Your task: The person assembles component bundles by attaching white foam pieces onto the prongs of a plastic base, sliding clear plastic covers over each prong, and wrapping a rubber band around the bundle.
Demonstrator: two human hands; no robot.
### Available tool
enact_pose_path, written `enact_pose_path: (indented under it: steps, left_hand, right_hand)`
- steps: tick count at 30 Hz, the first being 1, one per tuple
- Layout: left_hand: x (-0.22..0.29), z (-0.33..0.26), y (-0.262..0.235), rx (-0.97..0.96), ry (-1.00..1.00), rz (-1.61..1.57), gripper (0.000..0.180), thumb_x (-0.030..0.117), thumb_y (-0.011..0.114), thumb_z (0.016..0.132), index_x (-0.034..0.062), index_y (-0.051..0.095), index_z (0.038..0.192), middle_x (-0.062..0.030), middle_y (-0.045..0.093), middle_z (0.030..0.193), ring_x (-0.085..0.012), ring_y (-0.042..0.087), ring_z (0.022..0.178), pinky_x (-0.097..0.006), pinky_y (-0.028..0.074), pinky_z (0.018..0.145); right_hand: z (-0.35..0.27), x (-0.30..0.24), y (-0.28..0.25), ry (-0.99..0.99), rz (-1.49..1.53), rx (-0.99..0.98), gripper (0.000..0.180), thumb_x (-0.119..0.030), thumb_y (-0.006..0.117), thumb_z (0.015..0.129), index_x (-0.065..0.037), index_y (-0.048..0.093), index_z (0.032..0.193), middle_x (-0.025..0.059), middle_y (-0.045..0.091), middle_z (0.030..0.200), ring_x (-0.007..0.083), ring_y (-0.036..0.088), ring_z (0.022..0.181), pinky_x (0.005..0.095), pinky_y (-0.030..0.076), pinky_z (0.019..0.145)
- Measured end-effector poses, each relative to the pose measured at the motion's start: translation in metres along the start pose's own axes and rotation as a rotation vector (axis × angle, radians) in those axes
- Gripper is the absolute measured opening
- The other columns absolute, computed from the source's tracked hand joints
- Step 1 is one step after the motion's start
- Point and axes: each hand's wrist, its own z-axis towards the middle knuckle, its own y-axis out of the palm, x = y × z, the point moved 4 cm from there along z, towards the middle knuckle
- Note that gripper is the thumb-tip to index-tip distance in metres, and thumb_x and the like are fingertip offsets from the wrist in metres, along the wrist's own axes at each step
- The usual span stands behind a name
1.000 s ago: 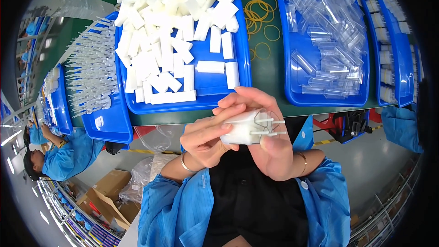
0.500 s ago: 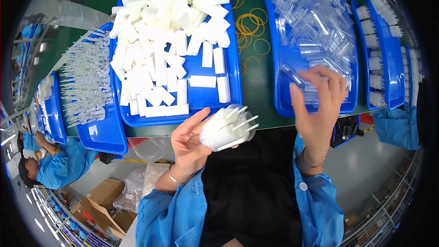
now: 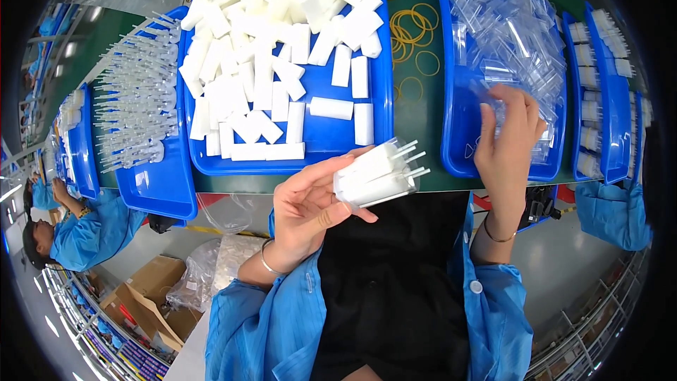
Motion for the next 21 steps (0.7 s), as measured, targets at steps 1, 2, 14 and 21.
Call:
enact_pose_path:
  steps: [1, 2, 14, 21]
  left_hand:
    - [0.001, 0.000, 0.001, -0.002, -0.008, -0.008, 0.045, -0.006, 0.057, 0.080, -0.0040, 0.045, 0.123, -0.0301, 0.041, 0.127, -0.0339, 0.053, 0.108, -0.041, 0.056, 0.075]
    - [0.001, 0.001, 0.001, 0.000, -0.009, -0.008, 0.045, -0.006, 0.057, 0.080, -0.0040, 0.045, 0.123, -0.0301, 0.041, 0.127, -0.0339, 0.053, 0.108, -0.041, 0.056, 0.075]
    - [0.001, -0.007, -0.002, -0.050, 0.079, 0.048, 0.033, -0.002, 0.058, 0.081, -0.0016, 0.053, 0.113, -0.0348, 0.037, 0.127, -0.0378, 0.053, 0.107, -0.042, 0.056, 0.072]
    - [0.007, -0.008, -0.001, 0.059, 0.074, 0.124, 0.035, -0.003, 0.064, 0.077, -0.0030, 0.055, 0.111, -0.0322, 0.042, 0.125, -0.0356, 0.051, 0.110, -0.042, 0.049, 0.086]
  right_hand:
    - [-0.001, -0.002, -0.001, -0.001, -0.002, 0.000, 0.014, -0.003, 0.059, 0.079, -0.002, 0.053, 0.091, 0.0090, 0.054, 0.095, 0.0254, 0.049, 0.091, 0.0358, 0.033, 0.077]
    - [-0.005, 0.000, -0.004, 0.096, 0.302, 0.087, 0.014, -0.002, 0.058, 0.079, -0.002, 0.054, 0.092, 0.0085, 0.055, 0.092, 0.0219, 0.051, 0.086, 0.0325, 0.035, 0.075]
    - [-0.031, -0.039, -0.014, 0.260, 1.474, -0.144, 0.015, -0.005, 0.056, 0.084, 0.005, 0.057, 0.096, 0.0083, 0.055, 0.084, 0.0086, 0.046, 0.068, 0.0203, 0.036, 0.060]
    - [-0.032, -0.043, -0.019, 0.266, 1.338, -0.087, 0.016, -0.007, 0.060, 0.081, 0.003, 0.057, 0.092, 0.0010, 0.051, 0.066, 0.0062, 0.046, 0.059, 0.0190, 0.035, 0.054]
